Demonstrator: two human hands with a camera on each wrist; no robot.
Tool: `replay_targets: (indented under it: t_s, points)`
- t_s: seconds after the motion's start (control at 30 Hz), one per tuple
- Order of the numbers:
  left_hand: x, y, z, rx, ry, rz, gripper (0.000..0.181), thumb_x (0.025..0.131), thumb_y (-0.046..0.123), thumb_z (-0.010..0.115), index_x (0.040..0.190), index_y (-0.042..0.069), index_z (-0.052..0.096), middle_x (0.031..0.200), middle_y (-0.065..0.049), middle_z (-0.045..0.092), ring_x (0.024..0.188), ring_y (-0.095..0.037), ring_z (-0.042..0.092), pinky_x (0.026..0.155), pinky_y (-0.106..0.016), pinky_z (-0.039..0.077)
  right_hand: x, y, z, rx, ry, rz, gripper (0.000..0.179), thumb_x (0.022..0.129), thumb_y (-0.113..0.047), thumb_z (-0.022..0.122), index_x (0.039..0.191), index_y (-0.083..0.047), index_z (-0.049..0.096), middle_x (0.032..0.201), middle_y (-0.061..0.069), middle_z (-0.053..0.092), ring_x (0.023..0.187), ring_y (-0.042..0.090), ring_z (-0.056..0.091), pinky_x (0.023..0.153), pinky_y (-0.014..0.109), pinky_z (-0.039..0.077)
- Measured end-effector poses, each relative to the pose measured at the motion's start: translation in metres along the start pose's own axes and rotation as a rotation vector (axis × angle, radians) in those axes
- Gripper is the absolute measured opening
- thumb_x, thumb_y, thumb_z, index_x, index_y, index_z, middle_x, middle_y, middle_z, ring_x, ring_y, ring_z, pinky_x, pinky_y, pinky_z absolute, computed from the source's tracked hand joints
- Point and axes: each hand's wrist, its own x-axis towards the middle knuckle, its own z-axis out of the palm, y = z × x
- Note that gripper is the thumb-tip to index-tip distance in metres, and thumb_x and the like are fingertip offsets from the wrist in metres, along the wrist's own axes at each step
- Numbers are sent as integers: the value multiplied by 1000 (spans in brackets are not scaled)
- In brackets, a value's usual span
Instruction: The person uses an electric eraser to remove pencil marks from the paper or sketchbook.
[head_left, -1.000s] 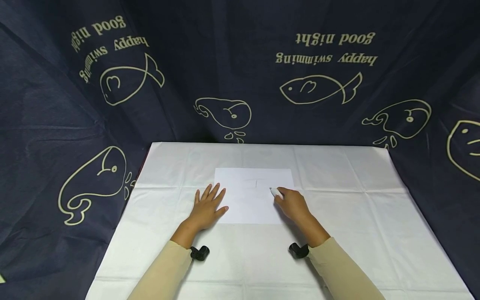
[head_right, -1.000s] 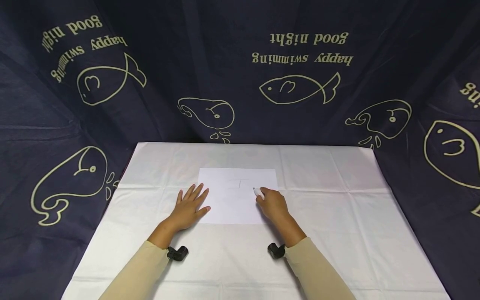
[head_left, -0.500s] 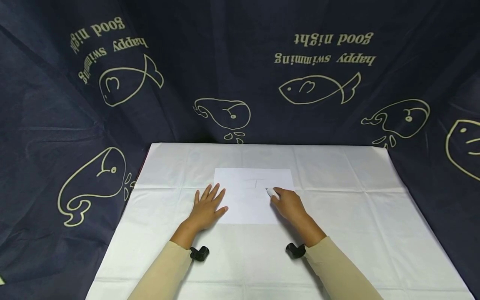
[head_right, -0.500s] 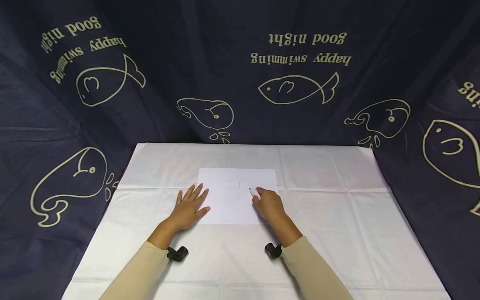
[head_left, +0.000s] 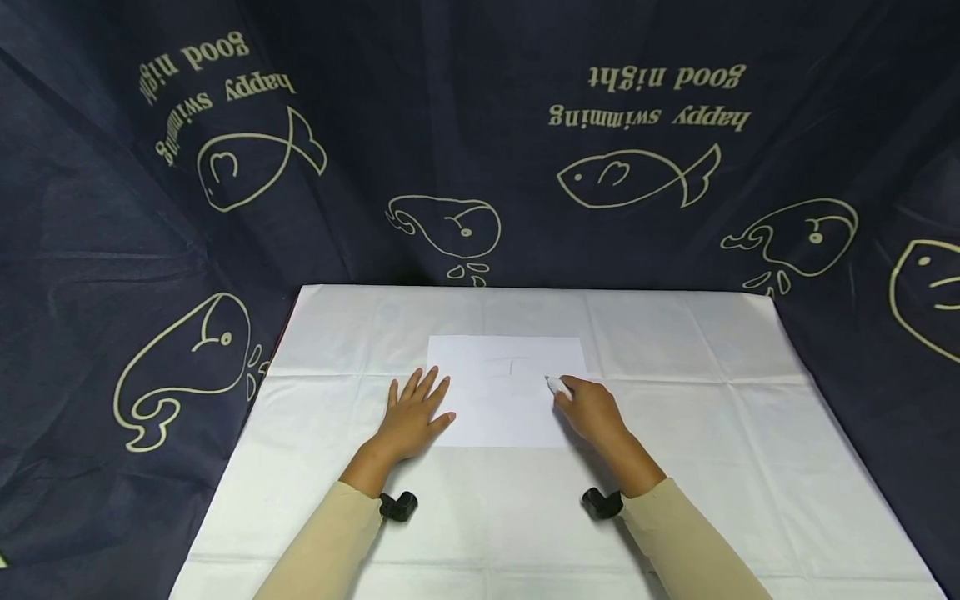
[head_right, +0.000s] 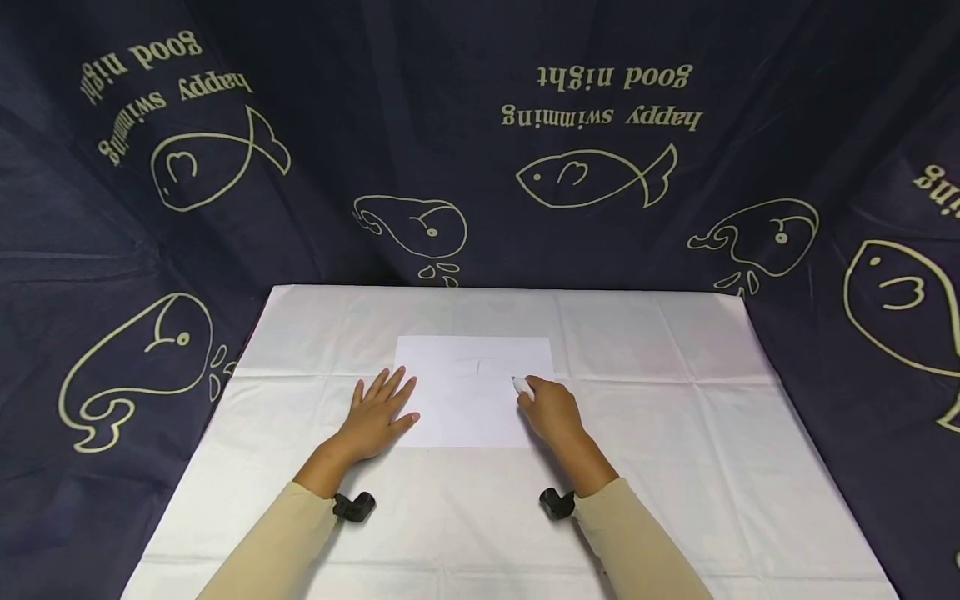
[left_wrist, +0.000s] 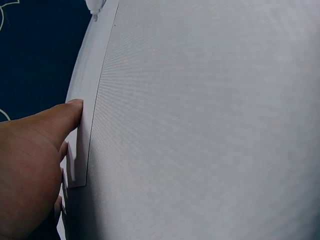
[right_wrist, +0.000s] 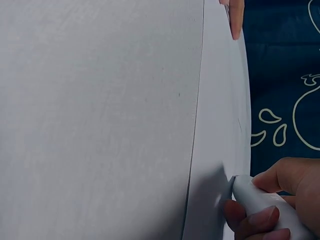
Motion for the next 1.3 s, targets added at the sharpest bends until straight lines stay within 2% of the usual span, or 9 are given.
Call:
replay_targets:
  t_s: [0.33,0.5,0.77,1.1,1.3]
  points:
    - [0,-2,3,2,0,0,69,104,50,49,161,17,28,171,-10,13,159,-38,3,121,-71,-2,1,-4,5,14,-10,-5,40,98,-21,59,131,2,65,116,26,73,104,46,69,89,57,54]
    - [0,-2,2,2,0,1,69,104,50,48,161,16,28,171,-10,12,159,-38,3,121,-71,-2,0,-1,3,9,-1,26,41,99,-21,58,133,2,64,118,26,72,107,46,68,91,58,54]
    - [0,0,0,4,-6,-5,69,104,49,49,161,16,28,171,-10,12,159,-38,3,122,-70,-2,1,-4,5,30,-4,-3,40,98,-21,59,131,1,65,117,25,72,107,46,68,92,57,53]
    - [-1,1,-1,-3,-10,-8,69,104,49,49,161,16,28,171,-10,12,159,-38,3,122,-70,-2,-1,-1,3,28,1,25,42,98,-22,58,133,1,64,119,26,71,111,47,67,95,57,52]
    - [-1,-1,2,-20,17,10,68,104,46,51,160,13,31,171,-13,16,158,-40,6,121,-71,-2,-3,-1,2,31,-3,17,43,98,-22,57,134,1,63,121,26,71,112,47,66,96,57,52]
